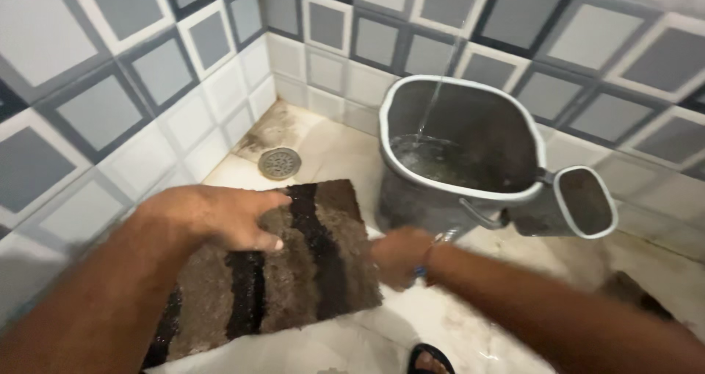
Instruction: The person washes a striped rug on a tiled bathroom floor. They pour water from a bucket onto the rug, scrub it with a brush, apply soap, and rinse it repeatedly. The person also handles a bottle of liquid soap and a small container of soap.
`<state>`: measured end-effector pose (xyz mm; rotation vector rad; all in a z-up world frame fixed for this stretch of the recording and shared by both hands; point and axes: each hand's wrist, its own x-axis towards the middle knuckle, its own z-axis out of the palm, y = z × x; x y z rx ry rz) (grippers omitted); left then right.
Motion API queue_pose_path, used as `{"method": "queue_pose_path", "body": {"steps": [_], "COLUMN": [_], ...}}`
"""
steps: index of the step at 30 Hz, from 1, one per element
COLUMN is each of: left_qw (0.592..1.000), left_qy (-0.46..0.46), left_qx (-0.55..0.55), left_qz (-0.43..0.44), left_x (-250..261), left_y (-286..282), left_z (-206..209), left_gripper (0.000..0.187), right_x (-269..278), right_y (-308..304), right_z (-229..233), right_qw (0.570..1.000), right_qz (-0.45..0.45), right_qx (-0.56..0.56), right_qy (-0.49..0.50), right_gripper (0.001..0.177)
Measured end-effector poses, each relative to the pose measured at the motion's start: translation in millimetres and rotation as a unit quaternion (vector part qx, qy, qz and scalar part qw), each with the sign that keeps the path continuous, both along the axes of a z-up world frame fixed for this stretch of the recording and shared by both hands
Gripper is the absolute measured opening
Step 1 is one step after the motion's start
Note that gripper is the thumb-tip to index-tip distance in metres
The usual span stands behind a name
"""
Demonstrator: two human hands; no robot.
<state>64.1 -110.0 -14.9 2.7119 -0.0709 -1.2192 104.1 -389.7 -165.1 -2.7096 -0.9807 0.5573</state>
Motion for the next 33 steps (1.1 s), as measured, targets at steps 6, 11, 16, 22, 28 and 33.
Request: {"method": "queue_pose_path", "body": {"steps": [6, 11, 16, 22, 28, 33], "left_qw": [0.999, 0.997, 0.991, 0.980, 0.969, 0.968], "left_qy": [0.031, 0.043, 0.012, -0.051, -0.014, -0.015], "left_qx": [0.020, 0.015, 0.033, 0.036, 0.037, 0.037], "left_qz": [0.016, -0.058, 0.128, 0.189, 0.244, 0.246], "left_x": [-19, -29, -17, -10, -20, -28], "left_y": [13, 52, 84, 61, 47, 45], "left_z": [-32, -125, -235, -310, -323, -335], "left_gripper": [0.080, 0.073, 0.078, 0.089, 0.118, 0.126], "right_x": [-8, -9, 20, 41, 26, 8], "right_y": [-17, -23, -19, 27, 66, 75], "right_z": [-220, -272, -272, -230, -218, -220], "right_qw": [0.953, 0.913, 0.858, 0.888, 0.945, 0.989], "right_qz": [-0.300, -0.403, -0.487, -0.402, -0.246, -0.131], "right_qx": [-0.008, -0.056, 0.142, 0.185, 0.187, 0.003], "right_qy": [-0.039, 0.022, 0.081, 0.126, 0.112, 0.073], "right_gripper": [0.068, 0.067, 0.079, 0.063, 0.058, 0.055]}}
